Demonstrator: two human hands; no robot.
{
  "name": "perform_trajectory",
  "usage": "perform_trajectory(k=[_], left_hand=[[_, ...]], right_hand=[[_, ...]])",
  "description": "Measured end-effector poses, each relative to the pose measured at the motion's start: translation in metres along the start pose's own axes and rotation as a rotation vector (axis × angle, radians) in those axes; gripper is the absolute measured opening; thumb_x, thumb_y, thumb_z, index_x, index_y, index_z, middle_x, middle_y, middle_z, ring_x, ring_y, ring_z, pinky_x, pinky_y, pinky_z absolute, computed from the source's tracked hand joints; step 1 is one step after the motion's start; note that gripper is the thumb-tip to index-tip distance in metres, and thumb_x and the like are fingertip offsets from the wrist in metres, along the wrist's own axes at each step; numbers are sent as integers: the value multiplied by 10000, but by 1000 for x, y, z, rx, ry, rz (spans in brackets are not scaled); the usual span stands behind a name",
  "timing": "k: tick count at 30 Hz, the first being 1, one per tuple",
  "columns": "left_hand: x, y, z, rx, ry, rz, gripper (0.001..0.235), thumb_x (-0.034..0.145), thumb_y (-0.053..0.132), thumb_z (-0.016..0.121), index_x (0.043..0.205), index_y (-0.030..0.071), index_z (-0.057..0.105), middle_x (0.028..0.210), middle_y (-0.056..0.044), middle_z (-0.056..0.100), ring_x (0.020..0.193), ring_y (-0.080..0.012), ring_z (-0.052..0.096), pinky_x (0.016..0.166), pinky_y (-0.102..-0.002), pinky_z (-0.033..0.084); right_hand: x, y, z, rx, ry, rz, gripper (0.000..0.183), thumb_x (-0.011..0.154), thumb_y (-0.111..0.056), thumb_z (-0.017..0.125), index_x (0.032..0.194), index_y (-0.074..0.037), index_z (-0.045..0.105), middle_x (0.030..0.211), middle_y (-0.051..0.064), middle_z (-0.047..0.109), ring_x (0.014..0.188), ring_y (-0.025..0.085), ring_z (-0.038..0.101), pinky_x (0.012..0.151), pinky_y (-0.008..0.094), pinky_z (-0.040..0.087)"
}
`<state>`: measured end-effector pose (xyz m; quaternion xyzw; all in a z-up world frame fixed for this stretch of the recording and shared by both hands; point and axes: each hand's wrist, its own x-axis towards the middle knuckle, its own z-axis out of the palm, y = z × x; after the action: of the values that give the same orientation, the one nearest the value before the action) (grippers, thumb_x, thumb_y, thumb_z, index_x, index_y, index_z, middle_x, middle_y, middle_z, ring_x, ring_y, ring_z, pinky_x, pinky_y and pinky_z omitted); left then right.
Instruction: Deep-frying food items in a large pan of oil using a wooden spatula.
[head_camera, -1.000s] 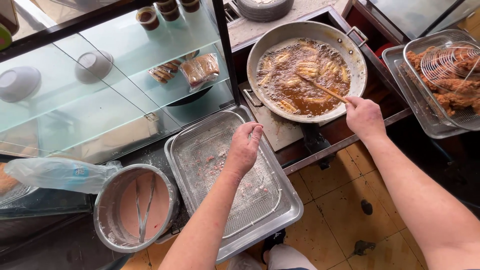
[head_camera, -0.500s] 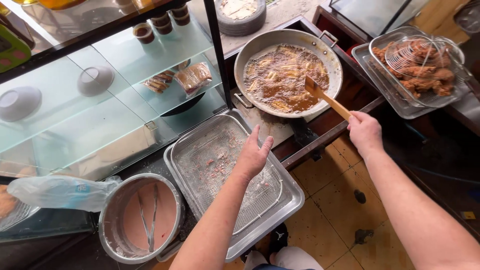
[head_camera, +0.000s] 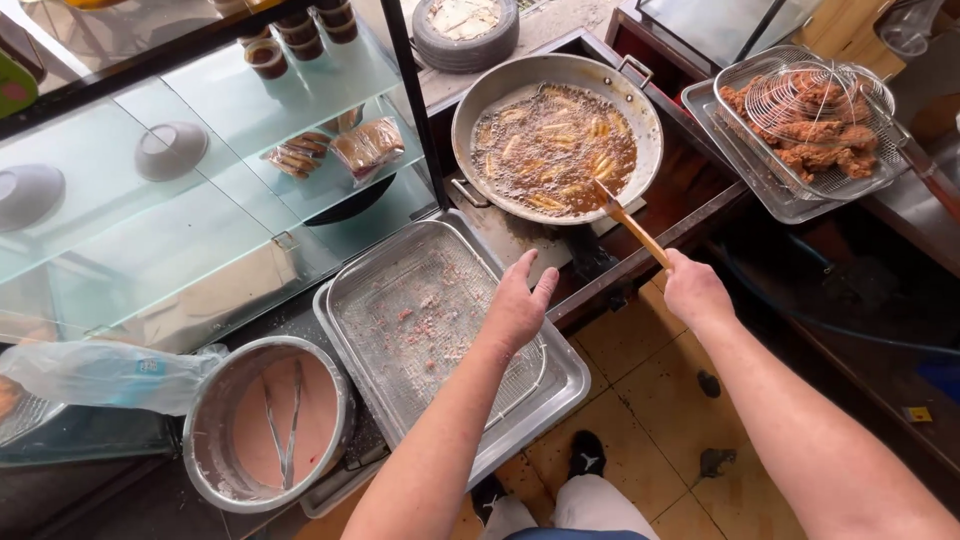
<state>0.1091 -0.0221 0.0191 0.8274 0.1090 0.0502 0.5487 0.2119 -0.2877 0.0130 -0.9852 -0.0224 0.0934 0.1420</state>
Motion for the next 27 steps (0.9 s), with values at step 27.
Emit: perform_trajectory(k=[27], left_hand=[[10,33,50,-49,103,-356,579,961,396,639,1431,71,552,1162,-112,751,1050,-224,714,949,-355,549]], right_hand=[[277,-5,-18,-243,129,-648,313,995,-79,512,1234,-160,696,1024,234,680,964,424,697,842,516,571]])
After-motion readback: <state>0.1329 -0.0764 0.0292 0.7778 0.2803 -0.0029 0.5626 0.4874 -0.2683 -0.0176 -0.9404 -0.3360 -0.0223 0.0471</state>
